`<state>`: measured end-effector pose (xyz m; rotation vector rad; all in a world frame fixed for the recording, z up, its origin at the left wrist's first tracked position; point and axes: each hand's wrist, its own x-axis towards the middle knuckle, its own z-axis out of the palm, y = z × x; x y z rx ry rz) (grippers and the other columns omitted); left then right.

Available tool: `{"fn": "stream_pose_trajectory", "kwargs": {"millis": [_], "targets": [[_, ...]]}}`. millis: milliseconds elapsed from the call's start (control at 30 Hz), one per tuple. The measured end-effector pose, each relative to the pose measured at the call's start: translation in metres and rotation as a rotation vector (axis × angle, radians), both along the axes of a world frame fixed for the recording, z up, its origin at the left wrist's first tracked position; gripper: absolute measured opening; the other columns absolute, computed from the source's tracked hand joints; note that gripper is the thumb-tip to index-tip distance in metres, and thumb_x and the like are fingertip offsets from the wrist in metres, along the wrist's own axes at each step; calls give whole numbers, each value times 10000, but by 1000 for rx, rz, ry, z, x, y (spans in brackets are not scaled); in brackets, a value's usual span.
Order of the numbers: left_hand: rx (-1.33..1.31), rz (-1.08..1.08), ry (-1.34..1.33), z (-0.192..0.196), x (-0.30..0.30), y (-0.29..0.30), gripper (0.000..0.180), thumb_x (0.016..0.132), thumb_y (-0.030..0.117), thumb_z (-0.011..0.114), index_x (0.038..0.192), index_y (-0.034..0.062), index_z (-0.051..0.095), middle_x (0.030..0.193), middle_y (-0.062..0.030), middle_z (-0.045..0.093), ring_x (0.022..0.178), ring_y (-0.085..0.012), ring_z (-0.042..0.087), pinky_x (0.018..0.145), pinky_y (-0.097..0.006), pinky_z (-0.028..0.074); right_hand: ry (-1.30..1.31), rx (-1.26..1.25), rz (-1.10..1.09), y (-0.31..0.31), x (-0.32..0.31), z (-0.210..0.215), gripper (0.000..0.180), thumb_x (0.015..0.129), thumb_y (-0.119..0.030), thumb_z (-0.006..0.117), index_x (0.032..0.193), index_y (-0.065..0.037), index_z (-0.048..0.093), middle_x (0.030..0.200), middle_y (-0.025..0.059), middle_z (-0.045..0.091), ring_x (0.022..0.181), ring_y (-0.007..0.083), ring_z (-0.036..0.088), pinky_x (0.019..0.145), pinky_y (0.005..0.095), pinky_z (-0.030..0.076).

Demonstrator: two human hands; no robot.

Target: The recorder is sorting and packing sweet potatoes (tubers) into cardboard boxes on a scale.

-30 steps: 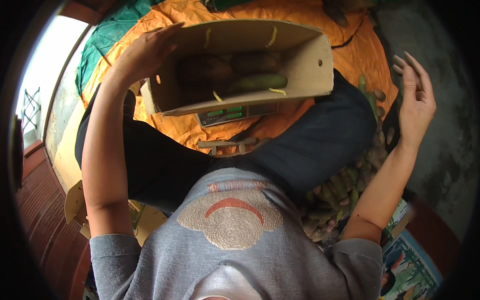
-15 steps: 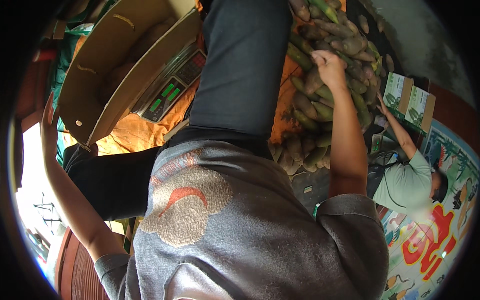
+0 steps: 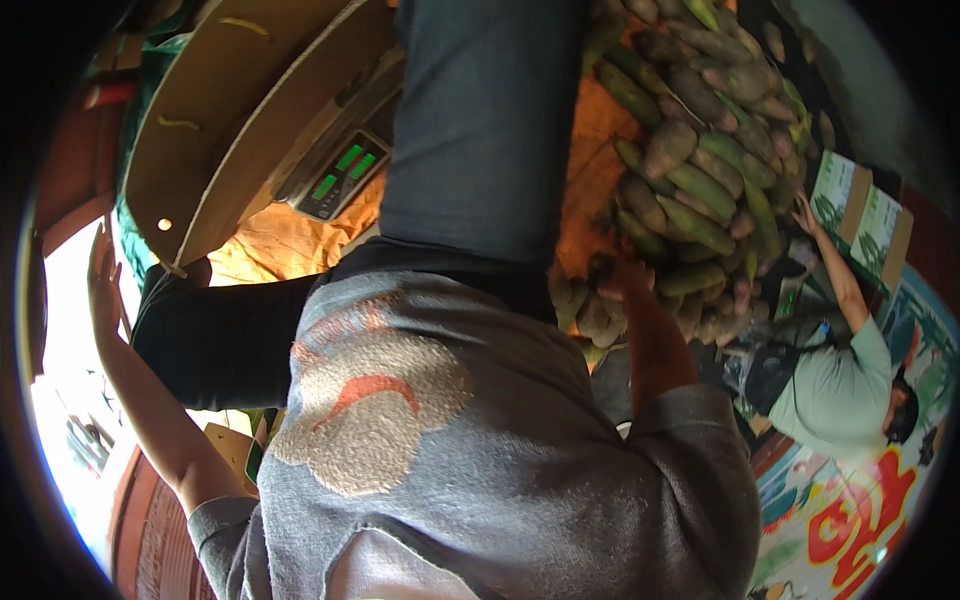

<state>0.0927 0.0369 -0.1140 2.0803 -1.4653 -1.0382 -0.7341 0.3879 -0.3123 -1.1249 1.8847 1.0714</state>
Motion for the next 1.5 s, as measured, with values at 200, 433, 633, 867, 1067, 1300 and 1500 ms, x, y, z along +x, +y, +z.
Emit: {"fn": "stream_pose_trajectory", "kwargs": {"millis": [200, 433, 633, 867, 1067, 1300, 1500], "targets": [[22, 70, 19, 5, -16, 6, 605, 1010, 395, 552, 1543, 193, 350, 1625, -74, 263, 1502, -286, 223, 1183, -512, 242, 132, 291, 225, 38, 4, -25, 998, 758, -521, 752, 1541, -138, 265, 1554, 38, 372, 1466, 261, 280, 1204, 447, 203], [-14, 108, 114, 2, -11, 9, 523, 1032, 263, 538, 1531, 245, 382, 1609, -45, 311, 1467, -263, 315, 1170, -524, 251, 199, 148, 103, 54, 9, -40, 991, 700, -427, 855, 1474, -89, 337, 1523, 59, 397, 1433, 251, 323, 1200, 391, 240], [-16, 101, 75, 7, -8, 9, 529, 1018, 339, 564, 1515, 248, 408, 1610, -61, 307, 1470, -269, 307, 1160, -531, 279, 220, 111, 107, 48, 22, -30, 1032, 615, -420, 904, 1449, -134, 367, 1485, 40, 438, 1399, 242, 373, 1164, 378, 311], [-142, -25, -21, 16, -27, -27, 531, 990, 369, 605, 1486, 249, 458, 1564, -48, 398, 1438, -286, 366, 1152, -484, 312, 117, -21, -24, -10, 23, 5, 1090, 575, -447, 900, 1460, -106, 362, 1347, 81, 590, 1264, 310, 543, 1065, 397, 446], [-234, -239, -60, 18, -44, -65, 500, 1027, 359, 535, 1503, 249, 428, 1562, -52, 402, 1422, -305, 392, 1154, -447, 338, -104, -833, -485, -99, -55, 0, 996, 580, -300, 949, 1386, -25, 434, 1229, 192, 623, 1120, 313, 608, 987, 396, 474], [-203, -401, -170, 19, -67, -65, 480, 1008, 297, 584, 1469, 228, 469, 1476, -116, 502, 1415, -291, 407, 1131, -413, 386, -48, -1415, 112, -338, 60, 254, 811, 664, -303, 915, 1287, -9, 488, 1167, 174, 624, 1076, 253, 593, 972, 364, 461], [-187, -450, -360, 22, -72, -65, 454, 1002, 328, 571, 1435, 209, 505, 1324, -166, 609, 1201, -356, 584, 1010, -442, 469, -749, -1419, 121, -420, 205, 370, 764, 729, -120, 869, 1351, 21, 449, 1254, 133, 585, 1155, 220, 583, 1015, 330, 456]]}}
